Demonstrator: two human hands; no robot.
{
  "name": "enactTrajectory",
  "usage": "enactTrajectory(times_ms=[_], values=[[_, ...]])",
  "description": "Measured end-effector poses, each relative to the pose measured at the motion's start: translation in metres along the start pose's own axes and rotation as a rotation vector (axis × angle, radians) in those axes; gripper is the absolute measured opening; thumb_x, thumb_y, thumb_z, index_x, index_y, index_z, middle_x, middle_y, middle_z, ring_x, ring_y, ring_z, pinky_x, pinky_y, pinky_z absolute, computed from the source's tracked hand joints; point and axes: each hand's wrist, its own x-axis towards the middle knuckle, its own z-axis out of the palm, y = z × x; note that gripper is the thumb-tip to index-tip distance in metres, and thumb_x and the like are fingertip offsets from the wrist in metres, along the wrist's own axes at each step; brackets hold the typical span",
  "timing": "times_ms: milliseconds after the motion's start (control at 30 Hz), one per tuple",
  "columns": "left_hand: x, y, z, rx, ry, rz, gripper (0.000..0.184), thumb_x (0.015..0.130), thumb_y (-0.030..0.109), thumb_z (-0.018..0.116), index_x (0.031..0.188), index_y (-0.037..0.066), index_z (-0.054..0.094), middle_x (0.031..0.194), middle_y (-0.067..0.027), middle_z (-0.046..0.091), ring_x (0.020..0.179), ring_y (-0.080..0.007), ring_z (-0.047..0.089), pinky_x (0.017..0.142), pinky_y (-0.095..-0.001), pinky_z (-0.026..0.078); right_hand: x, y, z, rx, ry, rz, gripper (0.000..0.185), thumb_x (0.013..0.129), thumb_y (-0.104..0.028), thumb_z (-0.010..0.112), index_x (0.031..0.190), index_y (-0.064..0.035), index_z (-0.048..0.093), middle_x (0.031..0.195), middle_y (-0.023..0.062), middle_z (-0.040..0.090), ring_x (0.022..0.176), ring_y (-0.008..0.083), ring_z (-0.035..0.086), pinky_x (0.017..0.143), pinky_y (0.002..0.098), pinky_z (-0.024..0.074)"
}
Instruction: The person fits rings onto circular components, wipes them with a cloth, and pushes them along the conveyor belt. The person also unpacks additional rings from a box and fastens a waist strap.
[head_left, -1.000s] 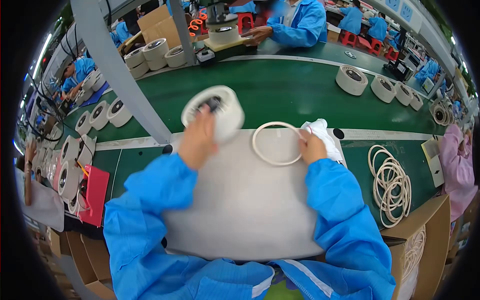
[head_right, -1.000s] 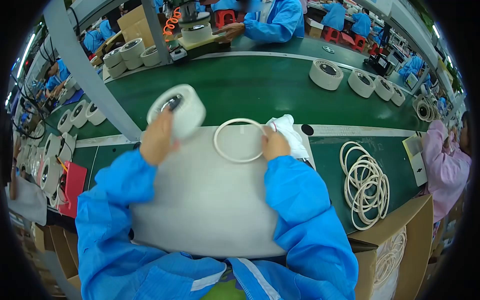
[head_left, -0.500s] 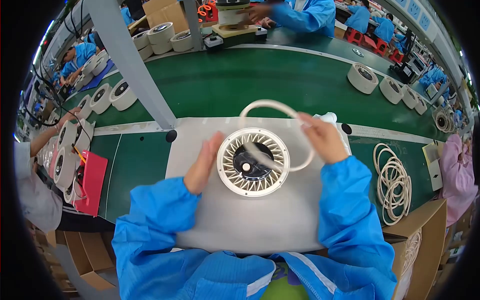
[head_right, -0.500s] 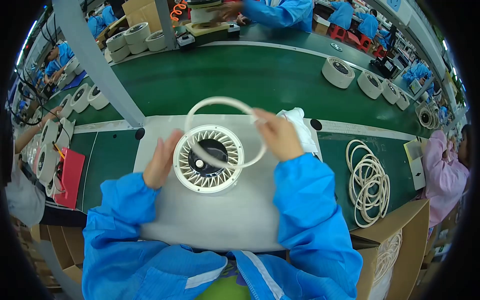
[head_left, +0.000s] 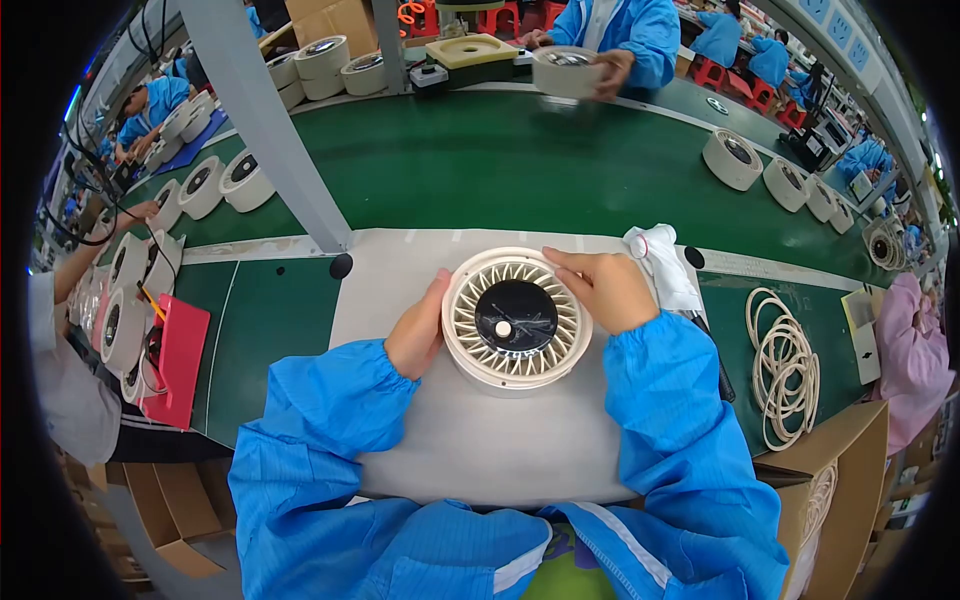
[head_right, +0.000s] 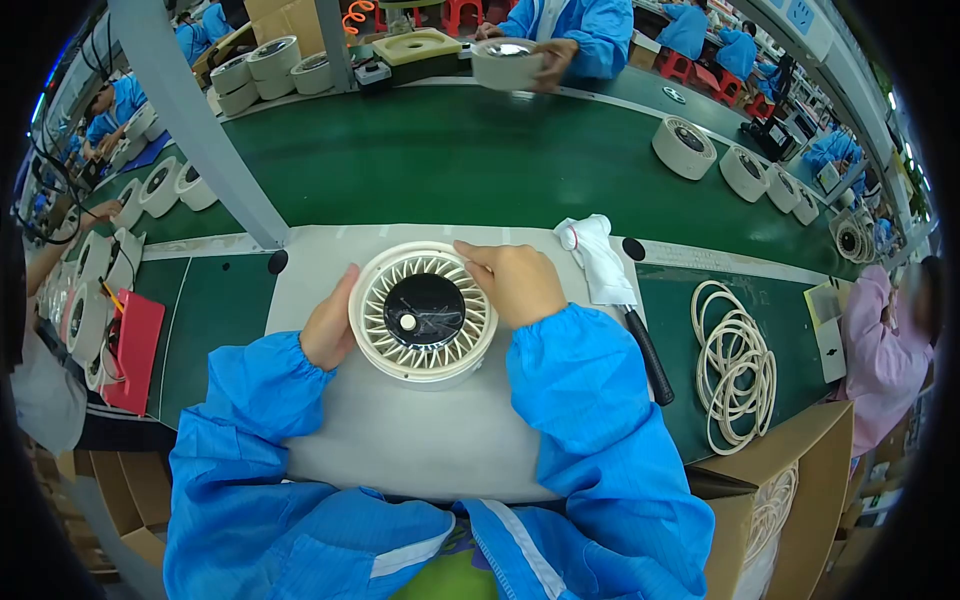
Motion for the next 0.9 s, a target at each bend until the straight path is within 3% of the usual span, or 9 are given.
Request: enactTrajectory(times_ms=[33, 133, 167, 267, 433, 533, 700, 800, 900], values=[[0.001, 0.002, -0.003, 0.0, 0.002, 0.0, 0.049, 0.092, 0.036, 0.02, 0.126, 0.003, 0.032, 0.122, -0.0125, 0.044, 0.113, -0.0192, 0.041, 0.095, -0.0308, 0.032, 0.002, -0.001, 0.0, -0.054, -0.025, 0.016, 0.025, 0.079, -0.012, 0.054, 0.104, -0.0129, 0.059, 0.074, 0.0169, 0.059, 0.062, 0.0303, 0.057, 0.057, 0.0345, 0.0437], [0.0, 0.009, -0.011, 0.829, 0.027, 0.529, 0.039, 0.092, 0.024, 0.029, 0.123, 0.002, 0.037, 0.116, -0.0144, 0.049, 0.108, -0.023, 0.047, 0.09, -0.0325, 0.037, 0.0, -0.007, 0.005, -0.162, -0.015, -0.022, 0.026, 0.08, -0.01, 0.052, 0.106, -0.0091, 0.057, 0.088, 0.018, 0.057, 0.075, 0.0313, 0.056, 0.061, 0.0346, 0.0443], [0.001, 0.012, -0.01, 0.828, 0.026, 0.523, 0.039, 0.092, 0.024, 0.029, 0.123, 0.002, 0.037, 0.116, -0.0144, 0.049, 0.108, -0.023, 0.047, 0.09, -0.0325, 0.037, -0.002, -0.011, 0.008, -0.214, -0.009, -0.039, 0.027, 0.08, -0.009, 0.051, 0.107, -0.0071, 0.056, 0.094, 0.0185, 0.057, 0.081, 0.0319, 0.056, 0.064, 0.0346, 0.0445], [0.003, 0.037, 0.006, 1.132, 0.011, 0.14, 0.037, 0.089, 0.015, 0.036, 0.124, 0.003, 0.035, 0.121, -0.0191, 0.043, 0.112, -0.0276, 0.042, 0.093, -0.0328, 0.033, -0.005, -0.017, 0.038, -0.083, 0.12, -0.04, 0.029, 0.081, -0.009, 0.05, 0.109, -0.0022, 0.052, 0.104, 0.0191, 0.053, 0.09, 0.0326, 0.053, 0.069, 0.0347, 0.0445], [0.006, 0.032, 0.031, 1.325, 0.073, 0.189, 0.041, 0.085, 0.013, 0.04, 0.12, -0.006, 0.034, 0.117, -0.0236, 0.044, 0.106, -0.0349, 0.044, 0.088, -0.0347, 0.037, -0.006, -0.014, 0.045, -0.189, 0.258, -0.157, 0.032, 0.082, -0.007, 0.046, 0.112, 0.0052, 0.045, 0.108, 0.021, 0.051, 0.098, 0.0328, 0.05, 0.078, 0.036, 0.0439], [0.024, 0.02, 0.026, 1.658, -0.036, 0.973, 0.042, 0.085, 0.013, 0.042, 0.122, -0.004, 0.035, 0.118, -0.0244, 0.042, 0.11, -0.0354, 0.041, 0.092, -0.0353, 0.035, -0.005, -0.018, 0.04, -0.119, 0.181, -0.137, 0.033, 0.082, -0.008, 0.046, 0.113, 0.0037, 0.045, 0.108, 0.0203, 0.05, 0.099, 0.033, 0.049, 0.08, 0.036, 0.0429], [0.027, 0.018, 0.026, 1.654, -0.033, 0.887, 0.042, 0.084, 0.012, 0.042, 0.12, -0.008, 0.034, 0.12, -0.0247, 0.04, 0.114, -0.0363, 0.037, 0.095, -0.0377, 0.031, 0.001, -0.018, 0.034, -0.099, 0.043, -0.087, 0.033, 0.082, -0.008, 0.045, 0.113, 0.0028, 0.044, 0.108, 0.0195, 0.05, 0.099, 0.0335, 0.049, 0.082, 0.0366, 0.0419], [0.024, 0.026, 0.034, 1.534, -0.152, 0.52, 0.043, 0.084, 0.012, 0.041, 0.122, -0.008, 0.033, 0.127, -0.0241, 0.032, 0.122, -0.0364, 0.026, 0.101, -0.0382, 0.021, -0.004, -0.018, 0.033, -0.045, -0.009, -0.077, 0.038, 0.082, -0.01, 0.045, 0.118, 0.0015, 0.04, 0.115, 0.0197, 0.046, 0.105, 0.0336, 0.045, 0.087, 0.0362, 0.0388], [0.027, 0.021, 0.024, 1.518, -0.19, 0.708, 0.045, 0.085, 0.012, 0.039, 0.124, -0.008, 0.029, 0.129, -0.0244, 0.029, 0.123, -0.0361, 0.023, 0.101, -0.0382, 0.02, -0.002, -0.014, 0.03, 0.015, 0.007, -0.111, 0.041, 0.084, -0.012, 0.043, 0.123, 0.0, 0.035, 0.122, 0.0194, 0.039, 0.112, 0.0327, 0.039, 0.092, 0.035, 0.0344]])
